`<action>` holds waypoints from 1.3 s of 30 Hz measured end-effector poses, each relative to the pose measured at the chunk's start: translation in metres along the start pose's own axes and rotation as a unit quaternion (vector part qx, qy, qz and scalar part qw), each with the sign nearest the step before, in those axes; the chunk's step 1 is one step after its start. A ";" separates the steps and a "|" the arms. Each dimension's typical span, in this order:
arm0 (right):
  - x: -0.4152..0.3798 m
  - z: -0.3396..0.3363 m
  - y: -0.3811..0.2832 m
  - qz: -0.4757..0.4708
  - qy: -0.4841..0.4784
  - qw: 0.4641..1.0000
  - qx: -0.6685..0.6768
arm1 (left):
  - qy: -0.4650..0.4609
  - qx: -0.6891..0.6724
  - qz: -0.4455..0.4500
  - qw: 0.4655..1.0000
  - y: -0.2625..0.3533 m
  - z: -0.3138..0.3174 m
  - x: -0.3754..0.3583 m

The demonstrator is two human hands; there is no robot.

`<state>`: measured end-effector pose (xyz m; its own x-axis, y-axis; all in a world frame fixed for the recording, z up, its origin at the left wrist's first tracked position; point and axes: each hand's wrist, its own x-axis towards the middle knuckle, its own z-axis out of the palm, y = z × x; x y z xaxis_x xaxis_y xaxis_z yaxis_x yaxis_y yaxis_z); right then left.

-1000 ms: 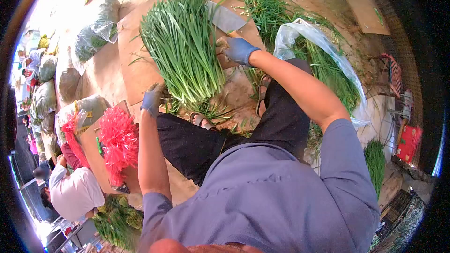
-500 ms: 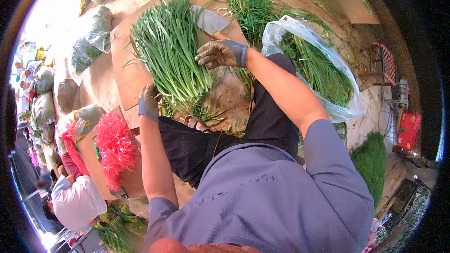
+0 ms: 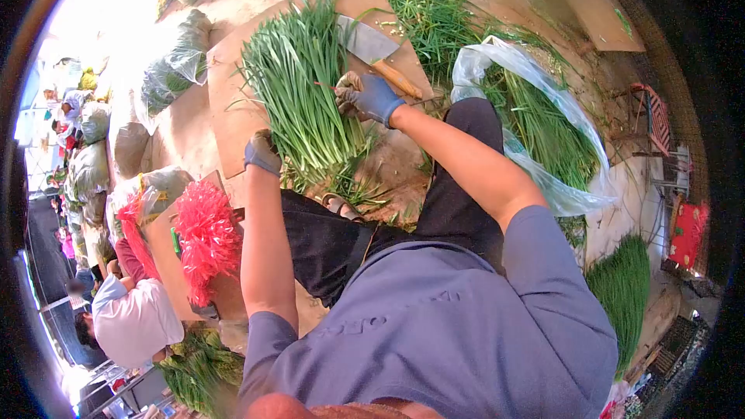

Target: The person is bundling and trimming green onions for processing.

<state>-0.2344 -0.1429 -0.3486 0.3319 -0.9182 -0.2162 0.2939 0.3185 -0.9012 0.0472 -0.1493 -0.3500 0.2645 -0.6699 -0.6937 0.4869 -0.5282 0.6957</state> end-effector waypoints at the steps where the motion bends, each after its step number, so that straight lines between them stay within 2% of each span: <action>1: -0.002 -0.002 0.001 0.016 -0.004 1.000 -0.020 | -0.001 0.033 0.022 0.999 0.001 0.002 -0.005; 2: -0.003 -0.004 -0.005 0.030 -0.006 0.999 -0.040 | -0.003 0.066 0.045 0.997 0.001 0.007 -0.010; 3: 0.002 -0.010 0.001 0.057 -0.035 0.997 0.041 | -0.013 0.051 0.043 0.998 0.002 0.013 -0.014; 4: 0.004 -0.010 -0.002 -0.030 -0.002 0.994 -0.109 | -0.021 0.035 0.038 0.998 0.003 0.019 -0.020; 5: 0.004 -0.009 -0.004 -0.114 0.031 0.960 -0.254 | -0.029 0.020 0.033 0.999 0.006 0.024 -0.025; 6: 0.004 -0.008 -0.004 -0.195 0.064 0.897 -0.392 | -0.034 0.030 0.039 0.998 0.009 0.026 -0.026; 8: 0.003 0.002 -0.016 -0.246 0.058 0.886 -0.389 | -0.040 0.046 0.052 0.997 0.013 0.029 -0.024; 9: 0.004 0.009 -0.021 -0.271 0.054 0.870 -0.408 | -0.021 0.084 0.036 0.996 0.017 0.032 -0.022; 10: 0.006 0.018 -0.027 -0.295 0.049 0.853 -0.427 | 0.006 0.132 0.058 0.990 0.019 0.037 -0.023; 11: 0.012 0.029 -0.017 -0.278 0.016 0.907 -0.316 | 0.044 0.202 0.105 0.973 0.018 0.043 -0.028; 14: 0.019 0.061 -0.007 -0.277 -0.016 0.918 -0.284 | 0.189 0.414 0.254 0.853 0.003 0.063 -0.045; 15: 0.018 0.069 -0.010 -0.266 -0.014 0.908 -0.324 | 0.229 0.463 0.302 0.801 -0.005 0.067 -0.053; 18: 0.023 0.080 -0.002 -0.213 -0.031 0.947 -0.239 | 0.298 0.538 0.441 0.654 -0.035 0.067 -0.058; 19: 0.016 0.087 -0.014 -0.125 -0.046 0.977 -0.167 | 0.311 0.556 0.484 0.600 -0.038 0.066 -0.060; 22: 0.024 0.101 -0.011 -0.217 -0.012 0.935 -0.280 | 0.227 0.528 0.514 0.637 -0.037 0.060 -0.057; 25: 0.035 0.107 -0.014 -0.208 -0.012 0.894 -0.397 | 0.148 0.476 0.560 0.662 -0.036 0.043 -0.031; 27: 0.046 0.102 -0.010 -0.184 -0.022 0.884 -0.428 | 0.078 0.406 0.601 0.684 -0.038 0.024 -0.022; 29: 0.050 0.107 -0.018 -0.162 -0.020 0.865 -0.475 | -0.040 0.247 0.473 0.845 -0.031 0.010 -0.015; 30: 0.050 0.110 -0.019 -0.152 -0.022 0.854 -0.498 | -0.098 0.158 0.395 0.900 -0.031 0.005 -0.014; 32: 0.050 0.117 -0.024 -0.134 -0.021 0.829 -0.543 | -0.100 0.071 0.357 0.926 -0.031 -0.002 -0.014; 34: 0.053 0.119 -0.019 -0.155 -0.021 0.799 -0.581 | -0.099 0.004 0.326 0.940 -0.030 -0.004 -0.009; 38: 0.052 0.127 -0.019 -0.147 -0.023 0.764 -0.628 | -0.064 -0.006 0.333 0.941 -0.033 -0.004 0.002; 39: 0.052 0.129 -0.021 -0.141 -0.025 0.754 -0.641 | -0.081 -0.039 0.333 0.938 -0.034 -0.002 0.003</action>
<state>-0.1074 -0.1671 -0.2921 0.4607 -0.8868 0.0367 -0.7386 -0.4059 -0.5382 0.0331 -0.1323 -0.3756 0.4043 -0.9121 -0.0670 0.3194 0.0722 0.9449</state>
